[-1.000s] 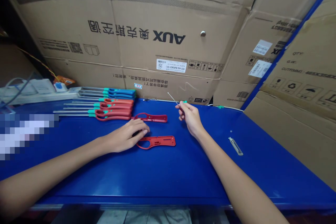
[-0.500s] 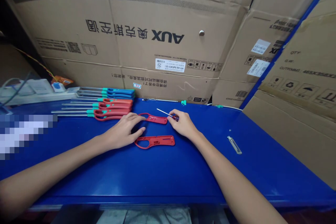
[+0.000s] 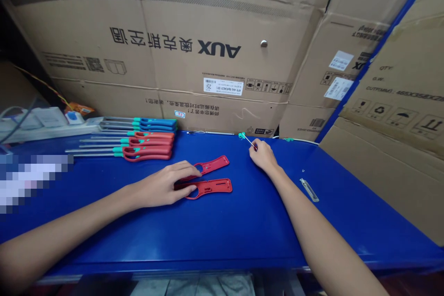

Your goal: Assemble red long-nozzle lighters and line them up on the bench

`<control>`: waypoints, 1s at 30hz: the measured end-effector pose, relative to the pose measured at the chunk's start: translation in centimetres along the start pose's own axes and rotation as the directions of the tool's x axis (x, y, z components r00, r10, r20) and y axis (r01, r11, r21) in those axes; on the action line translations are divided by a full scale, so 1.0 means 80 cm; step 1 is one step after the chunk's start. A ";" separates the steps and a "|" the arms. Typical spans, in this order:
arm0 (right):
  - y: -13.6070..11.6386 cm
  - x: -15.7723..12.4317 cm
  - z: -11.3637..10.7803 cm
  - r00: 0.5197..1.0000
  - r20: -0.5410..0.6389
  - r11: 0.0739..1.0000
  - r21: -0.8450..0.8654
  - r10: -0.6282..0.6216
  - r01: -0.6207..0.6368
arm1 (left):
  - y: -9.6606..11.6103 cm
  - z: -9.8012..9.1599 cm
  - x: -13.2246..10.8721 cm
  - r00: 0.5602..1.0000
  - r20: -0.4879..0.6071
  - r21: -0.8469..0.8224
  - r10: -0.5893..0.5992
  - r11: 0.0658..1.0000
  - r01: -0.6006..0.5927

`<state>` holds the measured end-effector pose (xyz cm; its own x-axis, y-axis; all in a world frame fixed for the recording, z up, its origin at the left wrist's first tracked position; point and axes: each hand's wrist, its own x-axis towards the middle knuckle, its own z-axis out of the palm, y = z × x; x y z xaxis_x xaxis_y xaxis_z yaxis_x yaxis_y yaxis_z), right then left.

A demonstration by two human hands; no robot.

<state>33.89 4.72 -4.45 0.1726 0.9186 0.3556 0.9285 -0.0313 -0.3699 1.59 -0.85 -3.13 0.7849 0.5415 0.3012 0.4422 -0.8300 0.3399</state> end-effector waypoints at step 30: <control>-0.001 0.000 0.000 1.000 0.010 0.999 -0.041 0.016 -0.016 | -0.004 0.001 0.001 0.994 -0.079 -0.022 0.077 0.997 -0.079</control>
<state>33.82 4.68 -4.41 0.1845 0.9217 0.3412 0.9384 -0.0620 -0.3401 1.55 -0.52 -3.29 0.7799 0.4846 0.3961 0.3687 -0.8671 0.3349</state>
